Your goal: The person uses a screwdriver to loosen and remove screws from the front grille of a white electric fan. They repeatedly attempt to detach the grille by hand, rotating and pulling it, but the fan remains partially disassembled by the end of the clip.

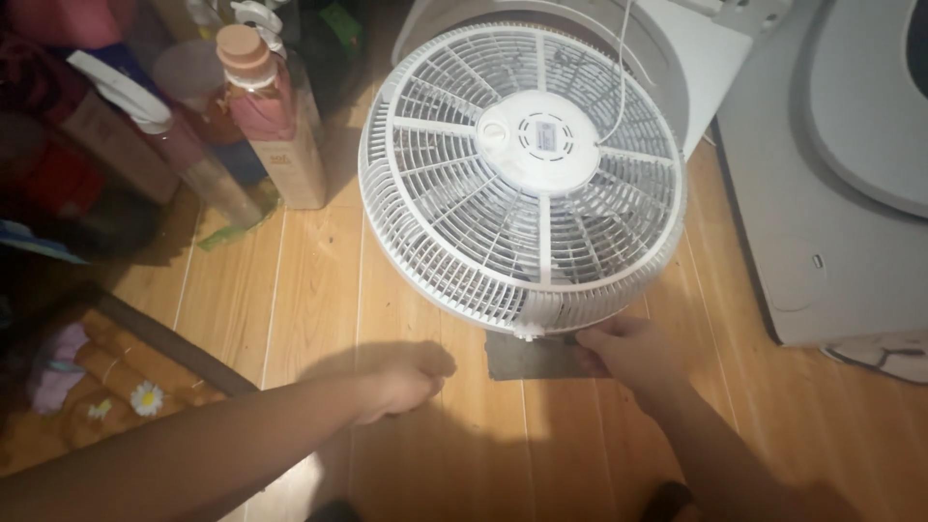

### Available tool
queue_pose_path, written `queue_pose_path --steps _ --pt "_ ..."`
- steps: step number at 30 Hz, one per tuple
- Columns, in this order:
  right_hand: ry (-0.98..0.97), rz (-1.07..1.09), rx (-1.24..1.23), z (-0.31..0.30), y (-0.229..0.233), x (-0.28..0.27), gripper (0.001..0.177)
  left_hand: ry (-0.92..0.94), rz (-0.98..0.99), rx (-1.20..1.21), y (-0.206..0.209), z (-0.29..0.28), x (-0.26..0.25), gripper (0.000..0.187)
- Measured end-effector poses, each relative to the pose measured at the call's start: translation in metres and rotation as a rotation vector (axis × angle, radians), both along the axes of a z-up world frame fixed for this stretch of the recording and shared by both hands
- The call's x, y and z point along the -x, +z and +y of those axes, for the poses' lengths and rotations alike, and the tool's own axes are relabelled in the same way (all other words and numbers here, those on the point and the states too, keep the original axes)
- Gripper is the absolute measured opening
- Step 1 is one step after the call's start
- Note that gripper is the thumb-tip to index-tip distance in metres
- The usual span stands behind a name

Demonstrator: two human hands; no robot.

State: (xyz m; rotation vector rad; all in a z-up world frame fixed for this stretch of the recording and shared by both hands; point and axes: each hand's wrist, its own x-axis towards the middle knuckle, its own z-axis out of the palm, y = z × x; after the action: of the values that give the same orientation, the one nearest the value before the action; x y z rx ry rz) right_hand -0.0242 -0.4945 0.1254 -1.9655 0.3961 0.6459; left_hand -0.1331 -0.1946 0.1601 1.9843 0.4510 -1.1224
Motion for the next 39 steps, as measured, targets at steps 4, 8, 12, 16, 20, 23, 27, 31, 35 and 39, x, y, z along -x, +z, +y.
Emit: queue_pose_path --steps 4,8,12,16,20,23,27,31,35,39 --pt "0.062 -0.009 0.092 0.001 -0.004 0.002 0.028 0.090 0.030 0.051 -0.028 0.002 0.000 0.043" --pt "-0.026 -0.006 -0.015 0.002 -0.017 0.007 0.027 0.167 -0.111 0.219 -0.063 0.000 -0.009 0.041" --pt "-0.064 0.003 -0.149 -0.003 -0.029 0.007 0.025 0.179 -0.097 0.172 -0.071 0.000 -0.011 0.042" --pt "-0.045 0.013 -0.177 -0.005 -0.026 0.007 0.025 0.136 -0.102 0.178 -0.054 0.001 -0.011 0.042" --pt "0.184 -0.072 0.027 0.007 -0.005 0.015 0.027 0.066 -0.188 0.000 -0.037 0.001 -0.013 0.036" --pt "0.337 -0.320 0.155 0.027 0.011 0.023 0.030 0.079 -0.581 -0.042 -0.028 0.002 -0.018 0.029" --pt "0.452 -0.527 0.517 0.049 0.023 0.028 0.027 -0.158 -1.260 -0.123 -0.017 0.016 -0.036 0.023" --pt "0.553 -0.600 0.560 0.059 0.021 0.026 0.026 -0.390 -1.409 -0.132 -0.006 0.023 -0.052 0.023" --pt "0.560 -0.550 0.567 0.064 0.012 0.025 0.025 -0.403 -1.352 -0.185 -0.001 0.015 -0.057 0.028" --pt "0.558 -0.641 0.569 0.065 0.005 0.028 0.024 -0.589 -1.343 -0.312 0.000 0.008 -0.069 0.049"
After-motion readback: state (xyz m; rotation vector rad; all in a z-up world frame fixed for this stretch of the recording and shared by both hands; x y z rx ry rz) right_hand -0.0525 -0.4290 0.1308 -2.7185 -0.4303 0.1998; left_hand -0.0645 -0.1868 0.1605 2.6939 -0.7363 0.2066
